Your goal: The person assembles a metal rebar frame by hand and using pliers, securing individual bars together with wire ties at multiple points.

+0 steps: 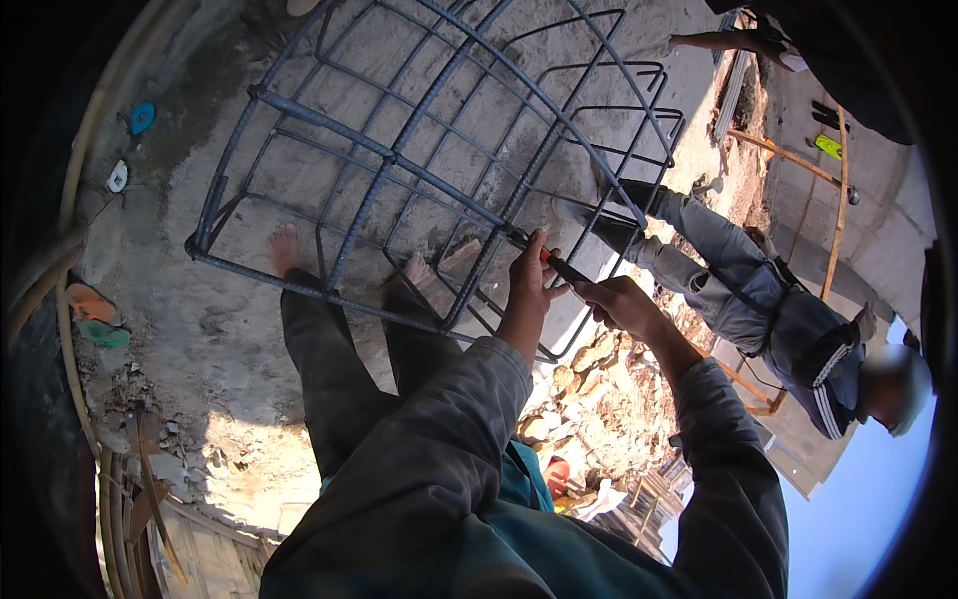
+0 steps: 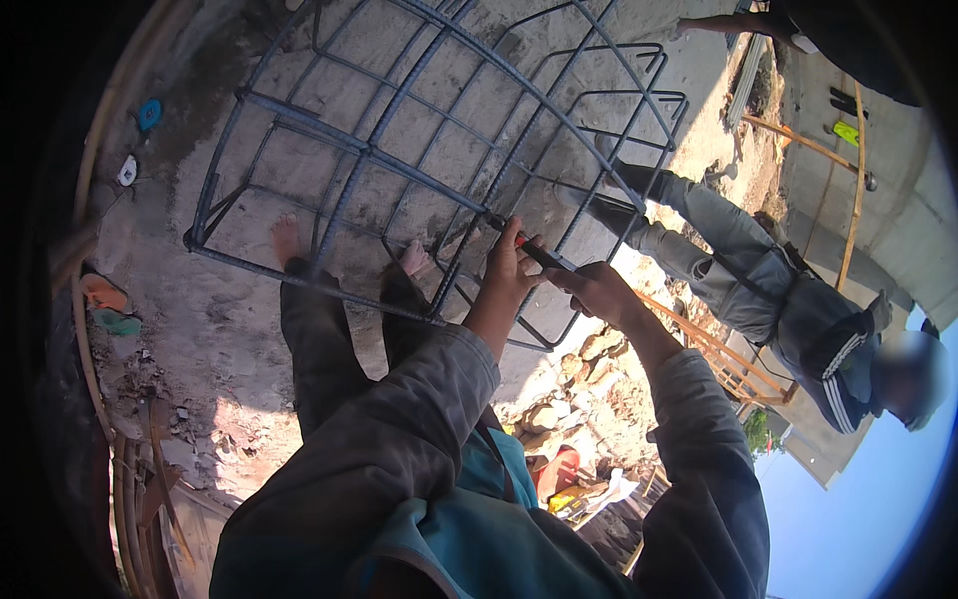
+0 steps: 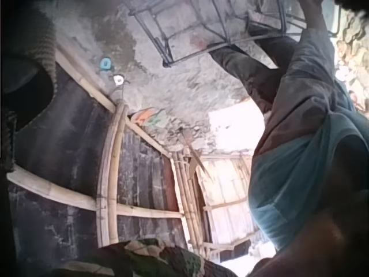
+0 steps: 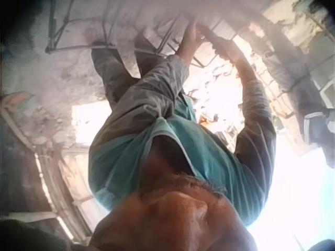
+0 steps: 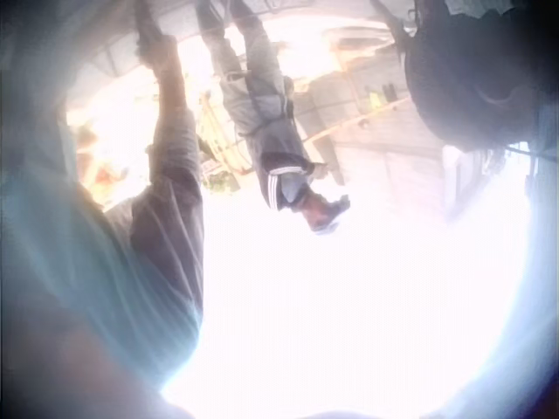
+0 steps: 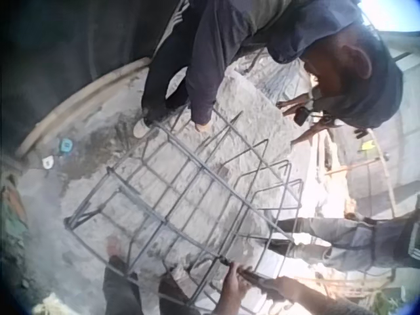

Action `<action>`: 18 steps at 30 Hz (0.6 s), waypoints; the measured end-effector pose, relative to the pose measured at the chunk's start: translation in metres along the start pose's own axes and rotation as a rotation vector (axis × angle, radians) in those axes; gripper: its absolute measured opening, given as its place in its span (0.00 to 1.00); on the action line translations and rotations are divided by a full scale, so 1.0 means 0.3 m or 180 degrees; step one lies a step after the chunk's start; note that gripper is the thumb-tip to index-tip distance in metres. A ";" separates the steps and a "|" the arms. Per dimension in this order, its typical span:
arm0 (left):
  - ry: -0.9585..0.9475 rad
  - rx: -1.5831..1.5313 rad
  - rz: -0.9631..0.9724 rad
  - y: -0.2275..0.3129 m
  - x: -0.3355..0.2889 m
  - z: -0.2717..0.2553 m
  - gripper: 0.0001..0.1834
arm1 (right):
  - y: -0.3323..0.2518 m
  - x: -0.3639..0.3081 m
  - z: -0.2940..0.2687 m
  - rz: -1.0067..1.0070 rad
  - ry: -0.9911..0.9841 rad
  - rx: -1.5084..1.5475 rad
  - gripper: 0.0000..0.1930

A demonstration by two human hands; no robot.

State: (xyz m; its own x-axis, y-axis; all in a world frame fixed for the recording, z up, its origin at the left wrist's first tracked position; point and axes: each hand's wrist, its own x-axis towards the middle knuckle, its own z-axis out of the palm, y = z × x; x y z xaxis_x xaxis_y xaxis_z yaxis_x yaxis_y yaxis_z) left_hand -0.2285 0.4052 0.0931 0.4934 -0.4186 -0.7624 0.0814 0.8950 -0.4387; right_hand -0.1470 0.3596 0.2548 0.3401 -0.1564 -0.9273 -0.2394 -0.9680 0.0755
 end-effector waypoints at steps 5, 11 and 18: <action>-0.0792 -0.0798 0.0094 -0.068 0.136 -0.101 0.14 | 0.083 -0.028 0.153 0.0614 -0.0758 0.2550 0.35; 0.0868 -0.0258 0.0391 -0.017 0.054 0.125 0.08 | 0.056 -0.112 0.121 -0.1609 0.2076 -0.2613 0.38; 0.0799 0.0118 0.0290 -0.019 0.071 0.104 0.10 | 0.104 -0.009 0.080 -0.1795 0.1376 -0.2167 0.24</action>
State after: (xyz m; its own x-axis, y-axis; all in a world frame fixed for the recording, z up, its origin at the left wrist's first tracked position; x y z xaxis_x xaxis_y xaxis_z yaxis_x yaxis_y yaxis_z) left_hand -0.1914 0.3961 0.0942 0.2704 -0.3571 -0.8941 0.0804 0.9338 -0.3486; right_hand -0.1772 0.3346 0.2509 0.5795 0.4361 -0.6885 0.5891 -0.8079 -0.0160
